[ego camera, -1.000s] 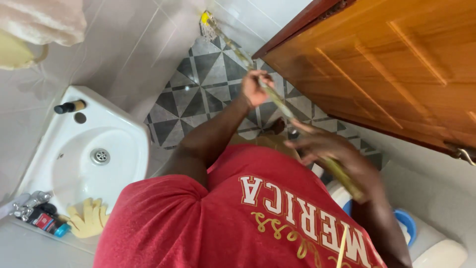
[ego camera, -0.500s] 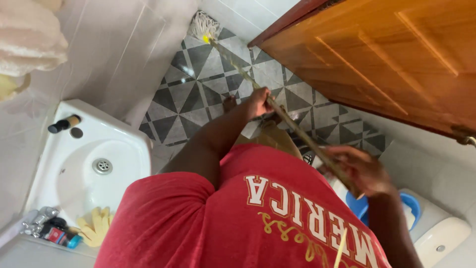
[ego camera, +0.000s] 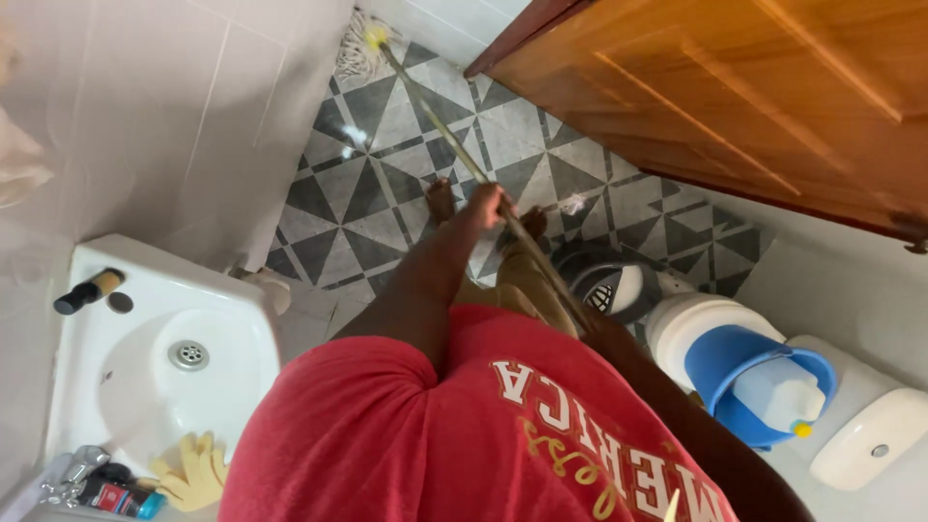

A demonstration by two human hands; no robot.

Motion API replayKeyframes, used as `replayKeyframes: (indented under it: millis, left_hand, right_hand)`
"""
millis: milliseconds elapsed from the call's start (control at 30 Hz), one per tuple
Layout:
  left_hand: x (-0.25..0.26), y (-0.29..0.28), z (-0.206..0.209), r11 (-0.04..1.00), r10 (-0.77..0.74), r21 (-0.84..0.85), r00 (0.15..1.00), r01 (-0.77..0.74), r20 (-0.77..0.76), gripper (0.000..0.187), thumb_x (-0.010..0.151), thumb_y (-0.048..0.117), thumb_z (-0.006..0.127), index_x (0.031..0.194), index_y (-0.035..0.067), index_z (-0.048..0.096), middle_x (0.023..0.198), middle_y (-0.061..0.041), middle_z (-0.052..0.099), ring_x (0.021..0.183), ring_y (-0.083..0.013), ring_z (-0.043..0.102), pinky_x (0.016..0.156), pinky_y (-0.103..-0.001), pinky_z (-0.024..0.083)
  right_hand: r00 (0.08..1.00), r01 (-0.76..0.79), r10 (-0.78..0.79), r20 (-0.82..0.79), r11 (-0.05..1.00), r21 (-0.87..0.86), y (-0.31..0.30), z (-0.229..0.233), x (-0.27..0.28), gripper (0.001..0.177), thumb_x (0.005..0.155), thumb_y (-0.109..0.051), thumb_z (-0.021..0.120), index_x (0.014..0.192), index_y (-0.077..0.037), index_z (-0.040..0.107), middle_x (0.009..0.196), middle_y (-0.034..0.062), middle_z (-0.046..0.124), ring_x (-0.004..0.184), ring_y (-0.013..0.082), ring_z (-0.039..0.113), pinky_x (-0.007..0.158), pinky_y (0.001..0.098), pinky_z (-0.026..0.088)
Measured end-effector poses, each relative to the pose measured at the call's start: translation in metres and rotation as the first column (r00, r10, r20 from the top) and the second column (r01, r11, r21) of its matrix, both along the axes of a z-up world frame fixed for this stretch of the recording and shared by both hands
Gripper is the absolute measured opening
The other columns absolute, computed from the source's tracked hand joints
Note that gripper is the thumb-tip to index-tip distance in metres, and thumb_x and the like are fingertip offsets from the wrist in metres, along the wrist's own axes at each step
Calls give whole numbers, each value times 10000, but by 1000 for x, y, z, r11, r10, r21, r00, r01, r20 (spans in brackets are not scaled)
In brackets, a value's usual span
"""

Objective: The recorder uses a mop and bucket to clean a tiled bathroom floor.

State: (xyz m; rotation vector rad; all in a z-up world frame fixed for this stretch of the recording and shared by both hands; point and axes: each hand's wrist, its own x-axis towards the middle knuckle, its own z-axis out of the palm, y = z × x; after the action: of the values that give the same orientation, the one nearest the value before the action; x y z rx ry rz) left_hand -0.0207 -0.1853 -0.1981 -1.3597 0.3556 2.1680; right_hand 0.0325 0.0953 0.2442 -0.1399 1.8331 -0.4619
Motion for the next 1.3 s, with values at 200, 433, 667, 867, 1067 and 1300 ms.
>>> replayKeyframes:
  millis: [200, 433, 667, 867, 1067, 1300]
  left_hand:
    - [3, -19, -1, 974, -158, -151, 985, 166, 62, 98, 943, 135, 587, 992, 51, 574, 867, -130, 627, 743, -375, 708, 713, -578, 626]
    - [47, 41, 20, 975, -39, -223, 997, 23, -70, 132, 927, 150, 565, 931, 18, 556, 823, -161, 611, 697, -389, 689, 675, -607, 614]
    - [86, 112, 119, 995, 43, -76, 985, -57, -169, 159, 922, 210, 630, 912, 74, 549, 776, -99, 580, 739, -350, 678, 755, -574, 594]
    - [111, 167, 168, 981, 188, 18, 938, -191, -289, 406, 1003, 426, 679, 795, 138, 482, 714, -53, 532, 715, -275, 611, 773, -533, 585]
    - [99, 185, 180, 963, 216, -98, 935, -252, -283, 428, 984, 440, 661, 750, 146, 455, 623, -26, 467, 591, -240, 546, 671, -525, 572]
    - [65, 157, 98, 920, 235, -285, 960, -271, -154, 428, 970, 463, 661, 793, 116, 482, 640, -46, 479, 532, -249, 518, 558, -537, 525]
  right_hand:
    - [998, -19, 19, -62, 1000, 4, 23, -29, 3, 617, 920, -282, 649, 1494, -176, 449, 1060, 106, 707, 897, 254, 703, 784, 421, 566]
    - [991, -26, 27, -128, 1000, 9, 96, -50, 33, 587, 931, -317, 625, 1481, -200, 454, 1004, 134, 714, 855, 296, 710, 745, 456, 562]
    - [980, -15, 20, -196, 1000, 24, 174, -62, 77, 558, 943, -352, 600, 1467, -223, 460, 949, 162, 721, 814, 339, 718, 707, 490, 557]
    - [966, -22, 31, -257, 999, 35, 218, -87, 96, 535, 953, -382, 579, 1456, -243, 465, 901, 185, 728, 779, 375, 725, 674, 519, 554]
    - [950, -19, 35, -311, 998, 56, 238, -105, 106, 512, 962, -412, 557, 1445, -264, 469, 853, 209, 735, 744, 411, 732, 641, 549, 551]
    - [939, 11, -14, -343, 1000, -12, 207, -103, 97, 464, 1001, -414, 550, 1419, -227, 477, 865, 251, 731, 784, 475, 709, 643, 599, 532]
